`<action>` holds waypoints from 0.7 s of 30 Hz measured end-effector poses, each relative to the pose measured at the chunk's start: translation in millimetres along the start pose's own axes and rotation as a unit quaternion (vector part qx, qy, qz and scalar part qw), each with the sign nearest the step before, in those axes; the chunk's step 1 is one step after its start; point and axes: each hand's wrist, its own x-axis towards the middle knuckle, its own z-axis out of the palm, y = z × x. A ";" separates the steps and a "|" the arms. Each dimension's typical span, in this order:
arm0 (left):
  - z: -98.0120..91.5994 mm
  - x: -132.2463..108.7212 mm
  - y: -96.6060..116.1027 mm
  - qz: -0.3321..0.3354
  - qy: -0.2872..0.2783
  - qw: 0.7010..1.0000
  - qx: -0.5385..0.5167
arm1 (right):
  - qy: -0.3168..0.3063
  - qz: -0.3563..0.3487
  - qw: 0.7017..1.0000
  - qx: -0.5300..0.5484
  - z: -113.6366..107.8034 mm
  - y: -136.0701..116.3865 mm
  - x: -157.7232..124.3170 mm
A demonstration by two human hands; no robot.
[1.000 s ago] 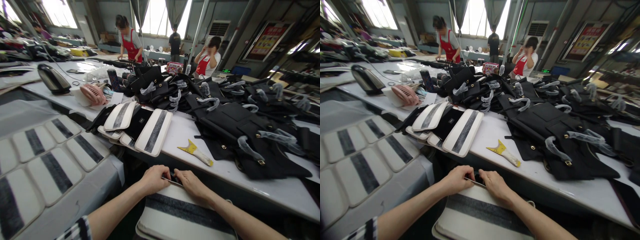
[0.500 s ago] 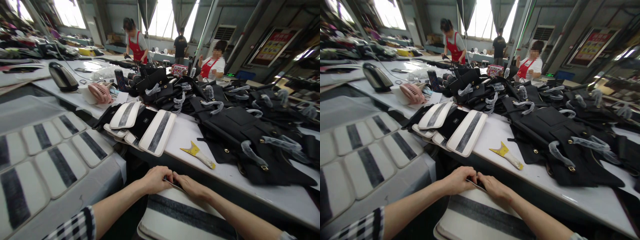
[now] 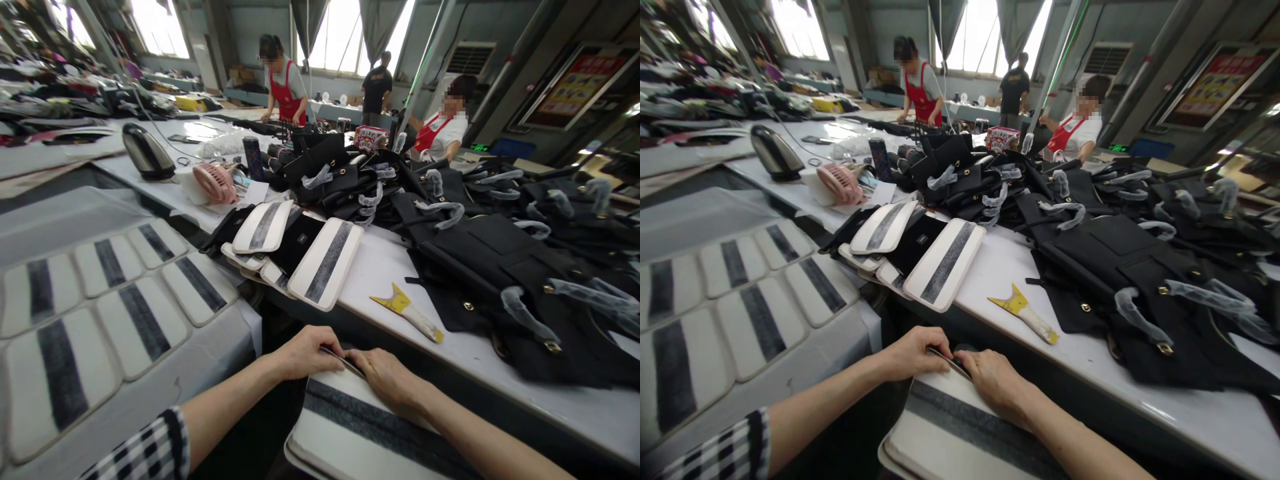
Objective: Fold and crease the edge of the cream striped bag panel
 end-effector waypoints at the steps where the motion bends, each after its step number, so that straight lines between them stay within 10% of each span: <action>1: -3.4 -4.7 -2.9 -0.018 0.006 1.000 -0.019 | 0.000 -0.003 1.000 0.005 -1.3 -0.8 -0.3; 21: 21.5 -18.5 -19.6 -0.130 0.157 0.974 -0.100 | -0.018 0.005 0.992 0.126 -6.6 -23.7 24.2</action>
